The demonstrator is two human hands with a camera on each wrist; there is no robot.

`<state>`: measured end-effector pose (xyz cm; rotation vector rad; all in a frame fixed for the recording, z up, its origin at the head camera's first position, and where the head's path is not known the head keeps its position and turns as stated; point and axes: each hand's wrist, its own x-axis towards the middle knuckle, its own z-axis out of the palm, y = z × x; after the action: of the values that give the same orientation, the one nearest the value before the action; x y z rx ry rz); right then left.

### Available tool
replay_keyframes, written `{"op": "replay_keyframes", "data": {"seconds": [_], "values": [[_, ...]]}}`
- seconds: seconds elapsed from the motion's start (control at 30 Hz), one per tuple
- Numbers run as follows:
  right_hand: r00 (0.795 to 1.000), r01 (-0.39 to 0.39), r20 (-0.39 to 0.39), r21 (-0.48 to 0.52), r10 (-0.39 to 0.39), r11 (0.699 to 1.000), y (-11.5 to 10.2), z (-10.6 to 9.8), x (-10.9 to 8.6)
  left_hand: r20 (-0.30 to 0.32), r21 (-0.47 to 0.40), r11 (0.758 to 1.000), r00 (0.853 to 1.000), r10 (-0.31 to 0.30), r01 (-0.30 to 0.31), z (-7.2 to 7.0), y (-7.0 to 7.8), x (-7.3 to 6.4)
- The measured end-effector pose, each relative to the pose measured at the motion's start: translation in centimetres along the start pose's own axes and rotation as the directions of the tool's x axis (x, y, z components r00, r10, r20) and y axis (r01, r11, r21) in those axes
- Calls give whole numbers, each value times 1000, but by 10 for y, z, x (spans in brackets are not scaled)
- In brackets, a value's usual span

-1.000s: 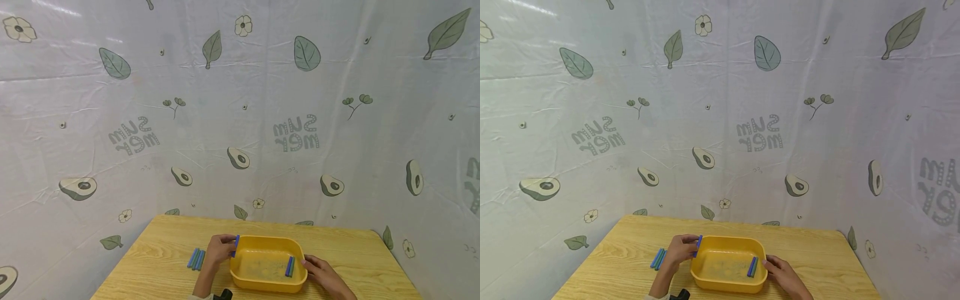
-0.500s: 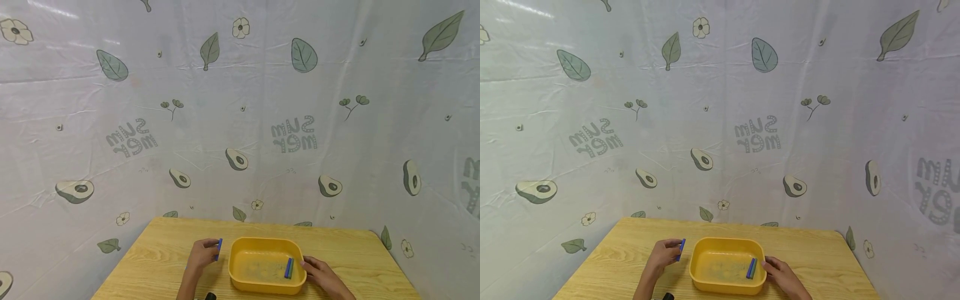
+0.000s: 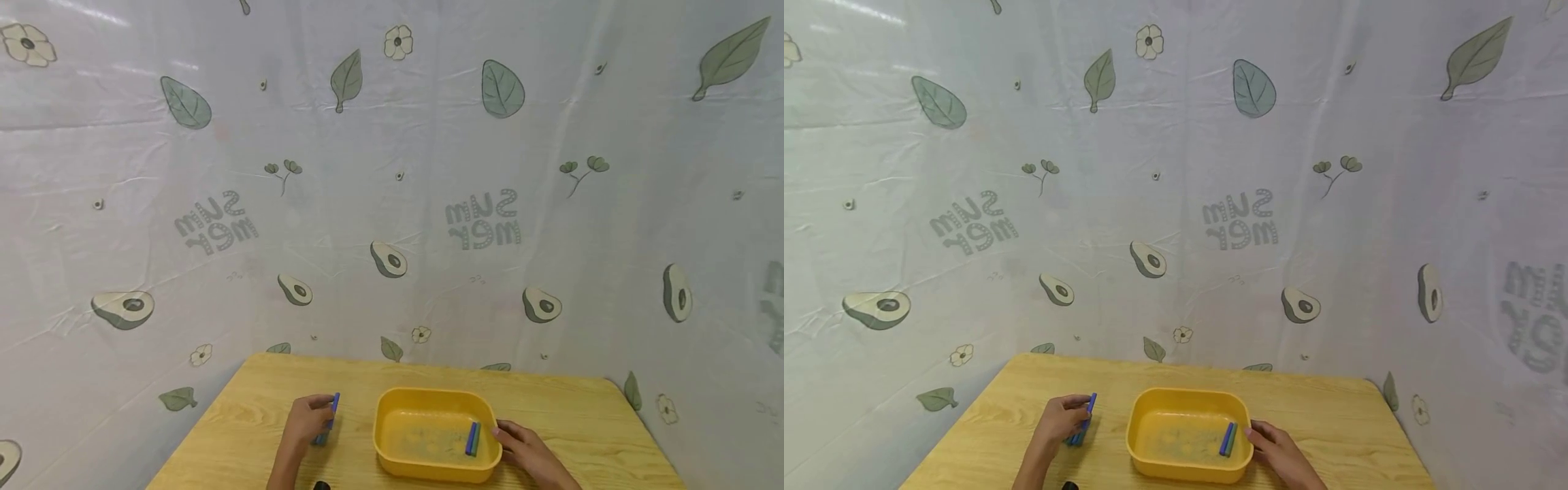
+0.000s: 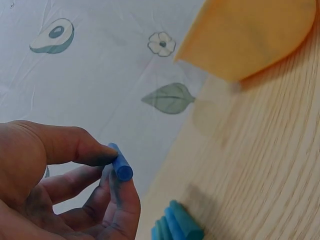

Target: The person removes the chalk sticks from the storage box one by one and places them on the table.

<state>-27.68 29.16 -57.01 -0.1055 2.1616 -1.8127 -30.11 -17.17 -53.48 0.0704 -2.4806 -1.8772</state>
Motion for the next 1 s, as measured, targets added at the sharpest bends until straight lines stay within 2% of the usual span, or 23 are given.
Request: {"op": "replay_keyframes", "data": {"seconds": [0.13, 0.37, 0.53, 0.67, 1.0], "values": [[999, 32, 27, 3, -32, 999, 0, -4, -1, -12, 0, 1000, 1000, 9, -9, -7, -3, 4], [1000, 18, 22, 4, -18, 1000, -2, -4, -1, -50, -15, 1000, 999, -3, 3, -23, -15, 8], [998, 41, 41, 9, -41, 999, -2, -5, -1, -84, 18, 1000, 996, -24, 26, -35, -23, 11], [999, 28, 22, 4, -28, 1000, -1, -5, 0, -105, 33, 998, 993, -49, 53, -42, -30, 11], [1000, 3, -8, 2, -3, 1000, 1, -1, -1, -136, 127, 990, 989, -49, 67, -43, -41, 15]]}}
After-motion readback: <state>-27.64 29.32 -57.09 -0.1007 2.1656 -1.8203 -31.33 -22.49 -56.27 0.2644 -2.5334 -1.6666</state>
